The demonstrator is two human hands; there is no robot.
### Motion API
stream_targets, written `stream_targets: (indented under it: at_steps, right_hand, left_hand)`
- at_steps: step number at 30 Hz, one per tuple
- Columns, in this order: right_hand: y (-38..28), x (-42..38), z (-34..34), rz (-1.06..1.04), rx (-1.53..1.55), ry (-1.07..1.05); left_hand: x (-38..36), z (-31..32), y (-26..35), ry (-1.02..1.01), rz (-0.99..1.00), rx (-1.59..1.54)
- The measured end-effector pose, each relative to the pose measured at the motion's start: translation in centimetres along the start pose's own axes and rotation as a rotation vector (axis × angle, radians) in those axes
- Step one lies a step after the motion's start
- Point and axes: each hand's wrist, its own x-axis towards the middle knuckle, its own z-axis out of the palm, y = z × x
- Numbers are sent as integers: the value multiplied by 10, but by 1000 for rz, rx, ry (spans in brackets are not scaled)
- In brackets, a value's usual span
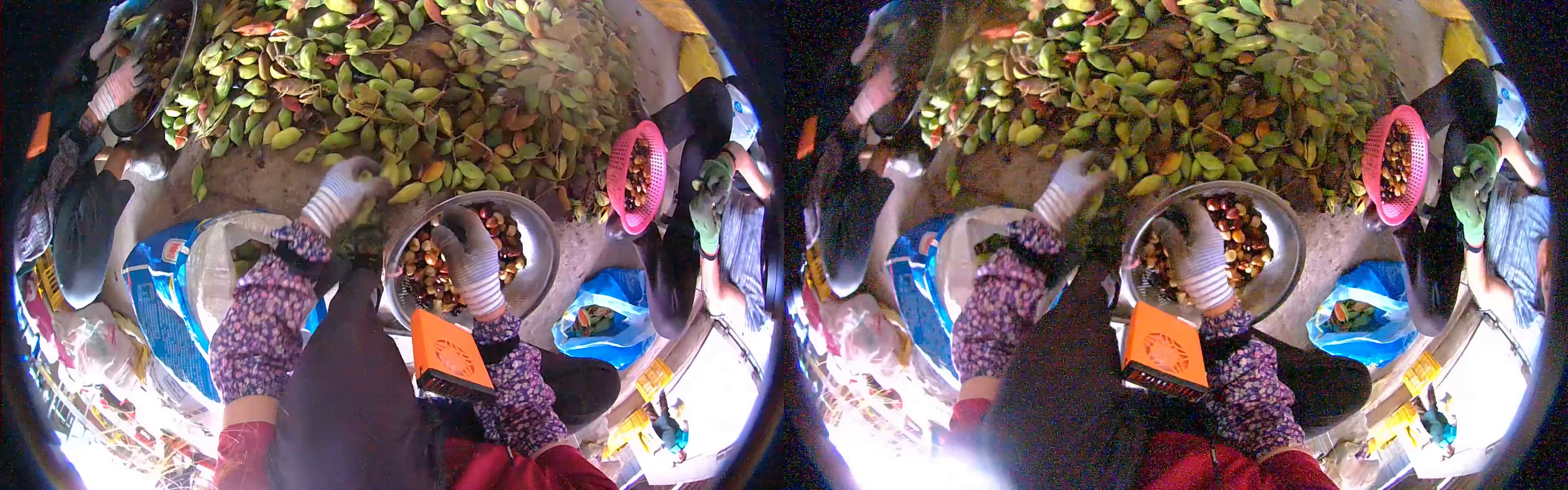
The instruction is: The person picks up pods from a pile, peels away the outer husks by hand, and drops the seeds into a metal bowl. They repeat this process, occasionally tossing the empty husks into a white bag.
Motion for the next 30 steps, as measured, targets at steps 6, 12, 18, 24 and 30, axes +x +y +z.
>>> stream_targets:
  at_steps: [6,12,18,24,30]
  right_hand:
    - [-7,3,3,43,5,-8]
    - [11,-9,-11,-6,204,-30]
    - [15,-18,4,11,-70,134]
    - [17,-14,-9,-191,-233,168]
    - [23,-22,3,-179,-213,365]
  left_hand:
    - [-21,33,67,-451,161,-150]
    - [-13,48,73,-484,287,87]
    - [-22,65,79,-319,203,132]
    - [-16,75,73,-225,150,141]
    - [-14,82,61,-290,228,99]
